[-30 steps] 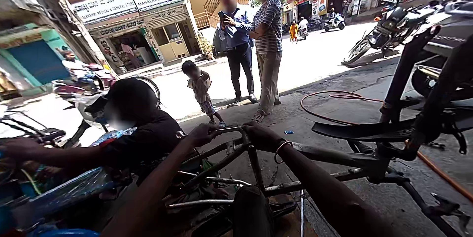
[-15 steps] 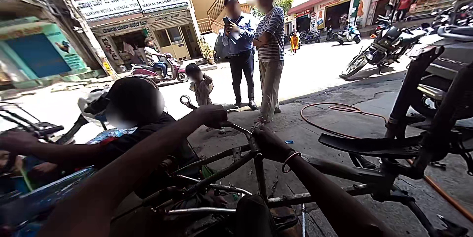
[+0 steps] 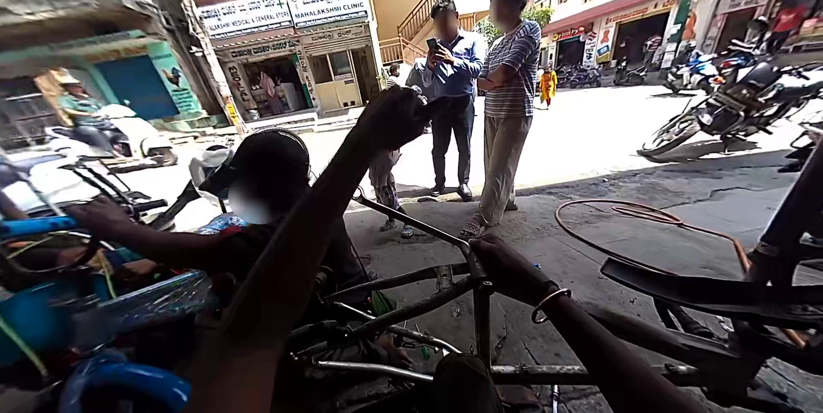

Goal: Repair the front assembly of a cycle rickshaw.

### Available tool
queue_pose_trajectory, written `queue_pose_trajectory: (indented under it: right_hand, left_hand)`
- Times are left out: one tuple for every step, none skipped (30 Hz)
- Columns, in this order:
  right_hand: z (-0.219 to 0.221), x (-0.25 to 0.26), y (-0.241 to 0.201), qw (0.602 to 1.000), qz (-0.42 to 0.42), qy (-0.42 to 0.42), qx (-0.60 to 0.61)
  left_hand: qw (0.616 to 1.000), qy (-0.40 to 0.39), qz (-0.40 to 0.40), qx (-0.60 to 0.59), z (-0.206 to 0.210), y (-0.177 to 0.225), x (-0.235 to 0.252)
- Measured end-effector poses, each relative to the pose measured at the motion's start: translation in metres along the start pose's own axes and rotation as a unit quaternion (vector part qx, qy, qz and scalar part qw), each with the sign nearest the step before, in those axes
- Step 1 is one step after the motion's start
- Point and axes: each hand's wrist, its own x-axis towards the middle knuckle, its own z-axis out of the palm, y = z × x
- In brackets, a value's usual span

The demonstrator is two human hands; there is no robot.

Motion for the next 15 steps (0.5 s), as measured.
queue_pose_trajectory:
  right_hand:
    - [0.001,-0.001,0.002,1.0,-0.002,0.005,-0.012]
    - [0.004,-0.003,0.006,0.998,-0.015,0.004,-0.054]
    - [0.005,-0.004,0.006,0.993,-0.031,-0.002,-0.116]
    - [0.003,-0.001,0.003,0.989,-0.036,-0.002,-0.143]
    - [0.001,0.002,0.001,0.993,-0.023,0.005,-0.12]
    - [0.002,0.003,-0.001,0.997,-0.003,0.006,-0.078]
    - [0.002,0.003,-0.003,0.999,0.01,0.008,-0.037]
    - [0.001,0.0,-0.004,1.0,0.015,0.002,-0.015]
    - [0.0,-0.003,-0.005,1.0,0.014,-0.003,-0.019]
    - [-0.001,-0.004,-0.005,0.999,0.015,-0.006,-0.032]
    - [0.001,-0.002,-0.004,0.999,0.02,-0.003,-0.032]
    - [0.003,0.0,-0.004,0.999,0.024,0.001,-0.027]
    - [0.003,0.001,-0.004,0.999,0.027,0.004,-0.019]
    - [0.003,-0.001,-0.006,0.999,0.033,0.003,-0.016]
    - [0.001,-0.003,-0.007,0.999,0.038,-0.002,-0.014]
  left_hand:
    - [0.989,-0.093,-0.112,0.003,0.051,-0.023,-0.029]
    - [0.962,-0.174,-0.213,-0.005,0.104,-0.045,-0.059]
    - [0.935,-0.228,-0.272,-0.007,0.151,-0.067,-0.084]
    - [0.918,-0.26,-0.301,-0.007,0.179,-0.084,-0.094]
    - [0.913,-0.266,-0.309,-0.009,0.191,-0.093,-0.096]
    - [0.914,-0.267,-0.304,0.0,0.192,-0.097,-0.096]
    - [0.917,-0.266,-0.297,0.007,0.188,-0.095,-0.097]
    - [0.92,-0.264,-0.288,0.014,0.184,-0.092,-0.099]
    - [0.925,-0.256,-0.281,0.019,0.184,-0.088,-0.102]
    - [0.929,-0.245,-0.275,0.025,0.184,-0.083,-0.104]
    - [0.934,-0.235,-0.267,0.03,0.184,-0.079,-0.108]
    - [0.938,-0.231,-0.257,0.036,0.183,-0.074,-0.112]
    - [0.941,-0.229,-0.244,0.047,0.184,-0.069,-0.116]
    - [0.945,-0.226,-0.23,0.058,0.187,-0.063,-0.121]
    - [0.948,-0.222,-0.219,0.063,0.188,-0.056,-0.126]
